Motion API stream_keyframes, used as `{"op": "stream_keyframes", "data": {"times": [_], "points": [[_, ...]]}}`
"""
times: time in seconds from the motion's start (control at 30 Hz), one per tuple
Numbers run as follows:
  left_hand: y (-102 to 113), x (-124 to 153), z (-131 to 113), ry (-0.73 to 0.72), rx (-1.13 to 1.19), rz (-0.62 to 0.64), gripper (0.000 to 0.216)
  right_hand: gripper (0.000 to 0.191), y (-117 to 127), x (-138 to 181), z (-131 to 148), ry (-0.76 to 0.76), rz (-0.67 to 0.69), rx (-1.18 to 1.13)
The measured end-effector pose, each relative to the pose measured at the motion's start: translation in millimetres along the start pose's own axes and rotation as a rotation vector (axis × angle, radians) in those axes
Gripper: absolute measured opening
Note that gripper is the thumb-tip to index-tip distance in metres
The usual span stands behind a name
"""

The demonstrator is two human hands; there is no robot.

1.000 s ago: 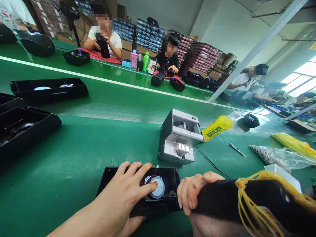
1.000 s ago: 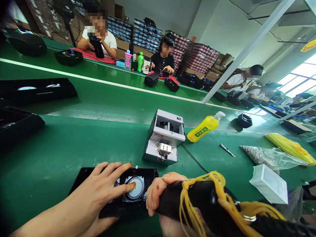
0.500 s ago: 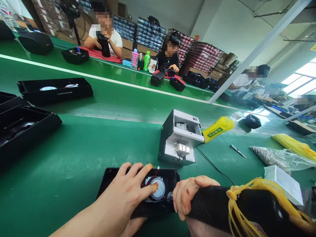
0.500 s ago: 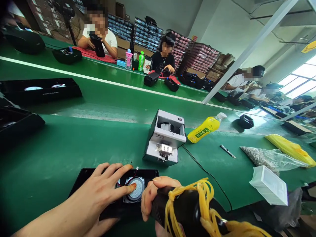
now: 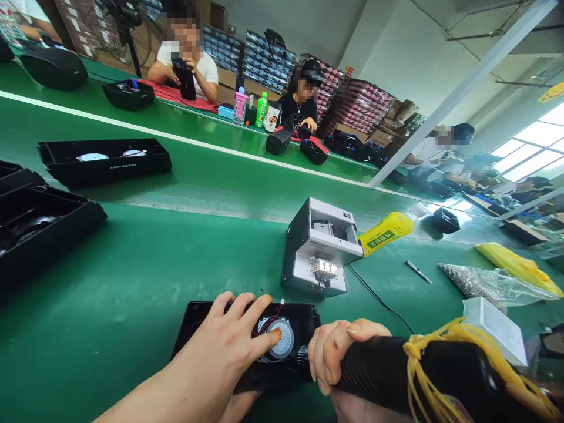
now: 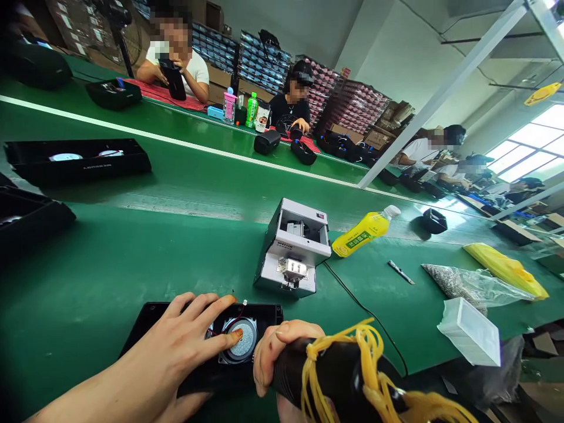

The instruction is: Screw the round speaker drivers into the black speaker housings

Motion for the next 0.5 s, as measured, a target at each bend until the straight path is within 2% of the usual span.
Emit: {"op": "stream_keyframes", "data": {"times": [0.1, 0.2, 0.27, 0.33, 0.4, 0.5], "points": [[-3.7, -1.5, 2.0, -0.006, -0.008, -0.015, 0.061, 0.043, -5.8, 1.7, 9.9, 0.113, -0.199, 0.052], [-5.7, -1.5, 1.7, 0.031, -0.041, -0.051, 0.067, 0.060, -6.9, -5.9, 27.9, 0.195, -0.231, 0.083], [-6.9, -0.9, 0.0, 0.048, -0.082, -0.053, 0.069, 0.073, 2.3, -17.7, 49.1, 0.321, -0.294, 0.131], [-8.4, -0.5, -0.2, 0.052, -0.130, -0.047, 0.072, 0.074, 16.0, -33.8, 71.9, 0.471, -0.394, 0.216], [-11.5, -0.8, 2.4, 0.048, -0.159, -0.027, 0.078, 0.070, 26.7, -54.1, 87.4, 0.575, -0.431, 0.312], [-17.6, -1.8, 5.5, -0.012, -0.173, 0.013, 0.080, 0.071, 36.2, -84.3, 90.3, 0.597, -0.447, 0.416]]}}
Point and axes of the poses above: each hand's wrist, its own x-axis away from the middle knuckle, its own y-axis out of the back of the hand, z = x × y, the point moved 5 cm from there along -x, towards the middle knuckle, and after that the axes turned 2 degrees about y, right-handed, at the moved point
